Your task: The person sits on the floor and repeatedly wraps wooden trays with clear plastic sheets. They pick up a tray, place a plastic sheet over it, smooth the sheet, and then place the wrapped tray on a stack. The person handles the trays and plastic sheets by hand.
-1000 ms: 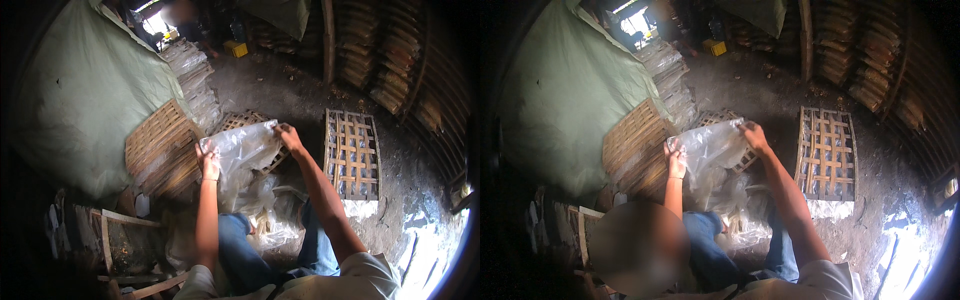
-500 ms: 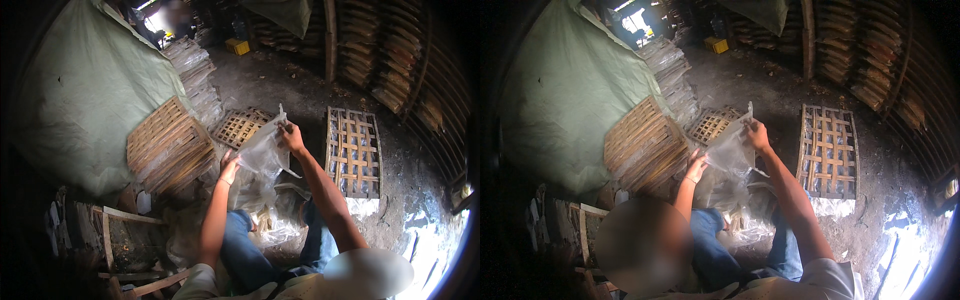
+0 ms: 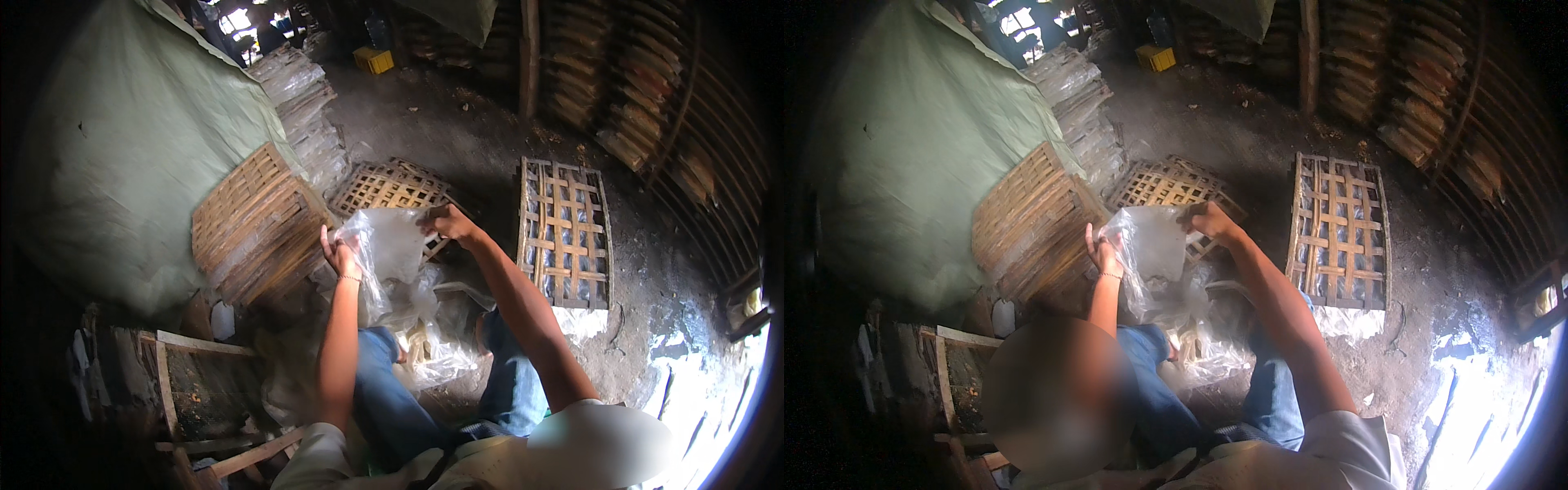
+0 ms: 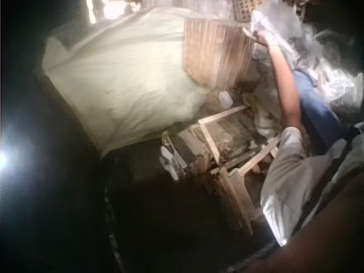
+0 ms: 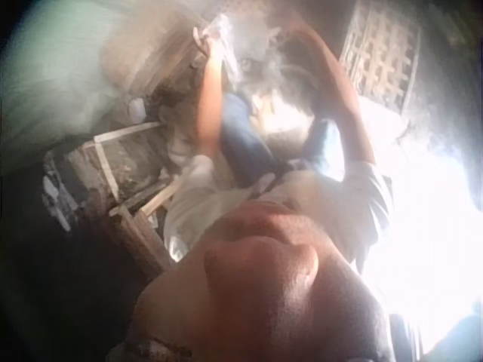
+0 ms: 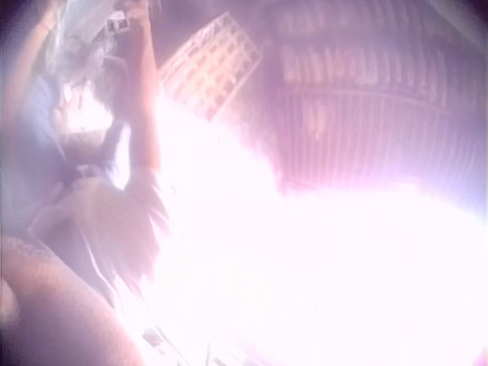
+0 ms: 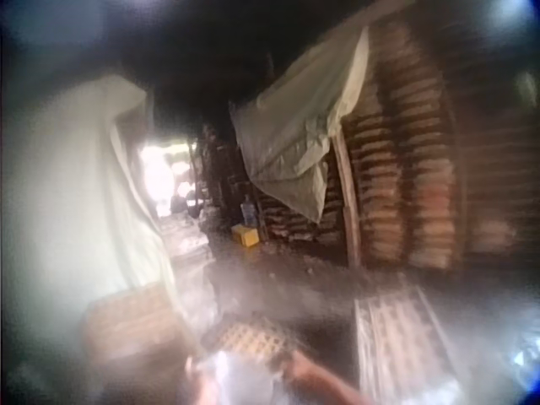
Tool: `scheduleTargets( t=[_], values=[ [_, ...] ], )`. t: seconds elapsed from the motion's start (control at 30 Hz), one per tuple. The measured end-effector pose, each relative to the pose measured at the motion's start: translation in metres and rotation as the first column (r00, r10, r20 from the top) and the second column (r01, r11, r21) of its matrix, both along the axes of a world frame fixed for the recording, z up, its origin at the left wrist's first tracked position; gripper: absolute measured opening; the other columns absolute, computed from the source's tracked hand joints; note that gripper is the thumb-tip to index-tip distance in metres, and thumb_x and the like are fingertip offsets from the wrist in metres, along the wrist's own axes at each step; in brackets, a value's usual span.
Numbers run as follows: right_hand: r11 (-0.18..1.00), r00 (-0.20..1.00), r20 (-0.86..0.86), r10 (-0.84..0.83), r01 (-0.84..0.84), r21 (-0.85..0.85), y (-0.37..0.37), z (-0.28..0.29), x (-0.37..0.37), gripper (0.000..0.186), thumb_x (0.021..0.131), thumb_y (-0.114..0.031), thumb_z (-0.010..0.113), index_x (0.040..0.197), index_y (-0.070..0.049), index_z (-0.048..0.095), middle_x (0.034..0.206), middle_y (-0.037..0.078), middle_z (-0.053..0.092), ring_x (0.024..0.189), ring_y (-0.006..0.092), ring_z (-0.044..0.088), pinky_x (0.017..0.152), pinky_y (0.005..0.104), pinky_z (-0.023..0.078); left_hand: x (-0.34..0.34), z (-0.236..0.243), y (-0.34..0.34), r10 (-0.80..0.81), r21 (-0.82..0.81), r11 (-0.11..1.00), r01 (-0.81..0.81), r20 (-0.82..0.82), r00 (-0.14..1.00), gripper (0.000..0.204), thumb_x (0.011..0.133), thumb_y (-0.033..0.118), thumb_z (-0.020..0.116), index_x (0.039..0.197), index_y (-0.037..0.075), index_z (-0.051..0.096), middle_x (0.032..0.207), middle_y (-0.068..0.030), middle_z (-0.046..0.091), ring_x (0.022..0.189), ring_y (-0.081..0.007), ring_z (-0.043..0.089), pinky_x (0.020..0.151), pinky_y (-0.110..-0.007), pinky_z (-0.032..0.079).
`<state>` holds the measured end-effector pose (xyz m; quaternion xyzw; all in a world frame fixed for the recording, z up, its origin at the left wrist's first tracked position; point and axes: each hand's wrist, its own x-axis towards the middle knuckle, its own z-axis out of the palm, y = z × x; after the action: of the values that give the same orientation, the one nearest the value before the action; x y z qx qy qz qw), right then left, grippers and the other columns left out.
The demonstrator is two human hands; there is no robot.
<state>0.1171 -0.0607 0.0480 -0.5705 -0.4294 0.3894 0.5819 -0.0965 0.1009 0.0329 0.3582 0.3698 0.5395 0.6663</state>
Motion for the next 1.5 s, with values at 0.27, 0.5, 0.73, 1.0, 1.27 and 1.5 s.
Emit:
scheduleTargets(
  t=[0.27, 0.5, 0.73, 1.0, 1.27, 1.5],
  values=[
    [0.875, 0.876, 0.031, -0.481, 0.482, -0.035, 0.002, 0.031, -0.017, 0.015, 0.093, -0.014, 0.055, 0.089, 0.000, 0.057, 0.068, 0.007, 0.058, 0.059, 0.0120, 0.057, 0.053, 0.0318, 0.049, -0.012, -0.004, 0.008, 0.046, 0.343, 0.936, 0.081, -0.348, 0.936, 0.041, 0.095, -0.002, 0.037, 0.133, 0.012, 0.042, 0.086, -0.0083, 0.059, 0.056, -0.0192, 0.062, 0.049, -0.031, 0.056],
    [0.802, 0.691, 0.413, -0.593, 0.552, 0.228, 0.006, 0.023, -0.003, 0.015, 0.087, -0.002, 0.051, 0.098, 0.001, 0.062, 0.091, 0.026, 0.064, 0.093, 0.0414, 0.062, 0.075, 0.0419, 0.050, -0.028, -0.023, 0.034, 0.299, 0.589, 0.806, 0.063, -0.496, 0.815, 0.027, 0.096, 0.013, 0.054, 0.122, 0.008, 0.052, 0.072, -0.0026, 0.058, 0.057, -0.0075, 0.050, 0.051, -0.023, 0.043],
    [0.780, 0.663, 0.432, -0.612, 0.596, 0.190, -0.015, 0.014, 0.038, 0.020, 0.087, -0.005, 0.055, 0.104, 0.001, 0.063, 0.090, 0.022, 0.068, 0.087, 0.0320, 0.069, 0.075, 0.0366, 0.051, -0.005, -0.001, 0.012, -0.067, 0.154, 0.980, 0.124, -0.333, 0.941, 0.048, 0.085, 0.010, 0.070, 0.128, 0.011, 0.048, 0.097, -0.0008, 0.063, 0.064, -0.0049, 0.049, 0.048, -0.021, 0.037],
    [0.835, 0.767, 0.329, -0.551, 0.504, 0.221, -0.109, -0.017, 0.149, 0.043, 0.093, -0.007, 0.054, 0.136, -0.006, 0.049, 0.121, 0.010, 0.059, 0.102, 0.0114, 0.052, 0.089, 0.0252, 0.043, 0.095, -0.005, -0.019, -0.633, 0.061, 0.758, 0.649, -0.171, 0.755, 0.071, 0.083, -0.004, 0.063, 0.144, 0.014, 0.032, 0.128, -0.0094, 0.055, 0.107, -0.0176, 0.059, 0.086, -0.029, 0.051],
    [0.708, 0.636, 0.312, -0.706, 0.631, 0.316, -0.294, 0.066, 0.172, 0.054, 0.095, -0.009, 0.048, 0.146, -0.006, 0.031, 0.136, 0.006, 0.049, 0.117, 0.0148, 0.048, 0.096, 0.0266, 0.038, 0.221, 0.093, -0.142, -0.858, 0.528, 0.420, 0.738, -0.033, 0.512, 0.077, 0.079, -0.004, 0.062, 0.146, 0.014, 0.030, 0.143, -0.0079, 0.044, 0.069, 0.0017, 0.048, 0.049, -0.013, 0.037],
    [0.669, 0.670, 0.086, -0.737, 0.742, -0.050, -0.372, -0.048, 0.169, 0.046, 0.095, -0.010, 0.051, 0.140, -0.009, 0.043, 0.087, -0.004, 0.058, 0.068, 0.0045, 0.048, 0.058, 0.0217, 0.041, 0.245, -0.044, -0.194, -0.890, 0.210, 0.397, 0.894, -0.150, 0.430, 0.072, 0.079, -0.004, 0.062, 0.143, 0.013, 0.034, 0.127, -0.0034, 0.057, 0.063, -0.0002, 0.046, 0.049, -0.015, 0.037]
  ],
)
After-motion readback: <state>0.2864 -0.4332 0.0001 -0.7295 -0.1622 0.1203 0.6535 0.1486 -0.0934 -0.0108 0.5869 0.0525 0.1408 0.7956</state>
